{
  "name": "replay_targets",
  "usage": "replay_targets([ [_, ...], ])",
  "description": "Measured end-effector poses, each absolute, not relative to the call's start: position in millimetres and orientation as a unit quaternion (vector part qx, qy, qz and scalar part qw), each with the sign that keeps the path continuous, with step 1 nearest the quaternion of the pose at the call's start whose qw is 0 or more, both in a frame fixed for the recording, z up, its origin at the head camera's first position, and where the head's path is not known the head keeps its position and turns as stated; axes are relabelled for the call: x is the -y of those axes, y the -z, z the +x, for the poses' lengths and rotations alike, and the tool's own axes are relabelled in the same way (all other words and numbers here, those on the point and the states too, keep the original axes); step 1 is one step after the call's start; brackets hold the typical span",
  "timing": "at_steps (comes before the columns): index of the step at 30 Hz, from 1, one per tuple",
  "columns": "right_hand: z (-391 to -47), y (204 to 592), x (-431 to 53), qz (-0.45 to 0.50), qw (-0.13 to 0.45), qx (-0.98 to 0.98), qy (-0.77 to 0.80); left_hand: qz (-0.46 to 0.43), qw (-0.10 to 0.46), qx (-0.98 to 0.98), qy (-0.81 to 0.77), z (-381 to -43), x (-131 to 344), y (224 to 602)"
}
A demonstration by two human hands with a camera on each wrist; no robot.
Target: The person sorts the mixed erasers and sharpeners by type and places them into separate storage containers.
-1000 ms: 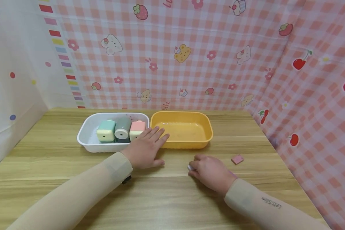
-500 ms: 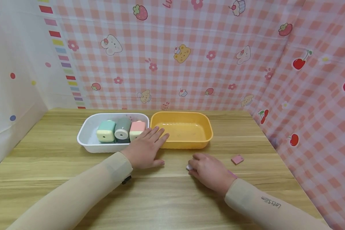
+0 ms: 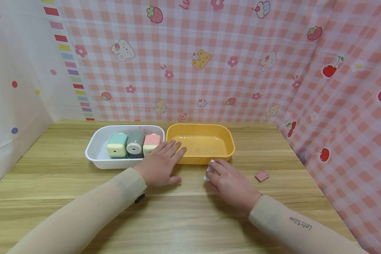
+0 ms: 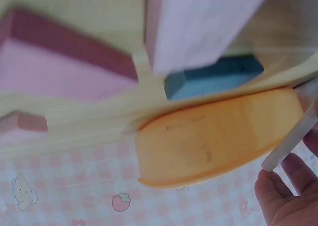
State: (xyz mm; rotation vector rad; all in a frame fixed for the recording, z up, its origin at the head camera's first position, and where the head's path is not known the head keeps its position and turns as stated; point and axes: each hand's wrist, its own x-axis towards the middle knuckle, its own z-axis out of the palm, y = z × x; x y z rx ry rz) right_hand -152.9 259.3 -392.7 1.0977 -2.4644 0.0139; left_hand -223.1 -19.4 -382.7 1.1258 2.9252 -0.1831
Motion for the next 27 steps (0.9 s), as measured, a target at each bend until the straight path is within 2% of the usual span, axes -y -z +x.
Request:
replay_targets([
  [12,-172,376,-257,0.426,0.292,0.856,0.013,0.357,-0.003,-0.932,0.065,-224,19,383],
  [22,-190,367,-253,0.438,0.324,0.838,0.029,0.354,0.002,-0.933,0.066,-223,19,382],
  [27,-198,364,-253,0.437,0.315,0.842,0.029,0.353,0.002,-0.933,0.065,-222,19,381],
])
